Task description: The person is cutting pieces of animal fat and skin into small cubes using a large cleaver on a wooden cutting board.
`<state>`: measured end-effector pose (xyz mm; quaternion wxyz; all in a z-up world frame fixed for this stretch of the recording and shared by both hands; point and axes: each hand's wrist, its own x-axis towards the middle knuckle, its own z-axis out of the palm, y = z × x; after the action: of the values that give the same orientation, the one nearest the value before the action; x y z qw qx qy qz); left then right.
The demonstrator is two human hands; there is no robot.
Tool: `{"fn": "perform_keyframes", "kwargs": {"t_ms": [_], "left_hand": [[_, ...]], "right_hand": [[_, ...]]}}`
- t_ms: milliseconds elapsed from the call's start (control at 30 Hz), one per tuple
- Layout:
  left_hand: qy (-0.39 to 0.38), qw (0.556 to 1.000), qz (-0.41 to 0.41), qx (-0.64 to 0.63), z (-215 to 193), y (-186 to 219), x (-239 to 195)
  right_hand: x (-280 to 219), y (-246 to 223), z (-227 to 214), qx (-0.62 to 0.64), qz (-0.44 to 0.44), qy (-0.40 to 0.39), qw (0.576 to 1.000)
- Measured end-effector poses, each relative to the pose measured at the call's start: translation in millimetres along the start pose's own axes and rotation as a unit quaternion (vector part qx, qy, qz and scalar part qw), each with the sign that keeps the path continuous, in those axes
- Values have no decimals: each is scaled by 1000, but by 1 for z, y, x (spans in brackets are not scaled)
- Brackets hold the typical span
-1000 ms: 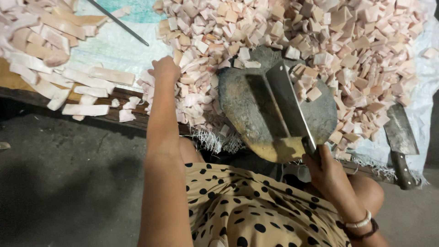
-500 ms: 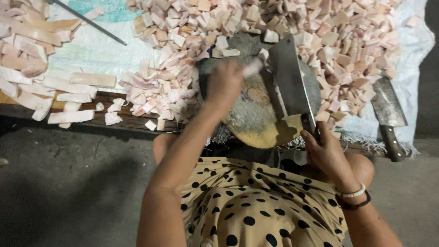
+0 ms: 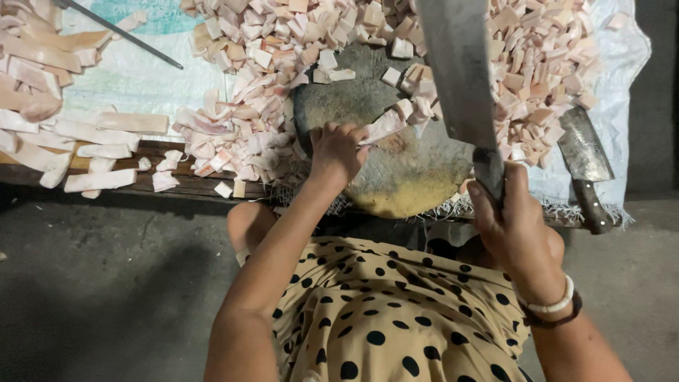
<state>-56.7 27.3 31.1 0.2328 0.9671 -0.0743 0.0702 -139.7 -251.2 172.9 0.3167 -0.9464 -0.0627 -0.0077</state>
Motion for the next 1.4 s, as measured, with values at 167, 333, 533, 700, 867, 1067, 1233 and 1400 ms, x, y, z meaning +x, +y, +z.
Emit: {"fn": "perform_keyframes", "kwargs": {"t_ms": [167, 333, 533, 700, 867, 1067, 1233, 1400], "left_hand": [[19, 1000, 6, 22, 5, -2, -2], [60, 997, 36, -15, 8, -4, -6], [98, 994, 41, -40, 6, -9, -11], [98, 993, 38, -50, 1, -12, -15], [111, 991, 69, -31, 10, -9, -15], [96, 995, 7, 7, 32, 4, 23], [181, 979, 58, -67, 23, 10, 44], [274, 927, -133, -221, 11, -80, 71]], "right_hand": [[-7, 39, 37, -80, 34, -196, 977], [2, 48, 22, -44, 59, -163, 984], [-7, 8, 13, -73, 61, -62, 994], [-17, 38, 54, -52, -99, -94, 989], [-10, 53, 53, 7, -35, -191, 981], [0, 50, 27, -21, 73, -175, 982], [12, 39, 14, -42, 80, -75, 993], [19, 22, 22, -52, 51, -55, 996]]}}
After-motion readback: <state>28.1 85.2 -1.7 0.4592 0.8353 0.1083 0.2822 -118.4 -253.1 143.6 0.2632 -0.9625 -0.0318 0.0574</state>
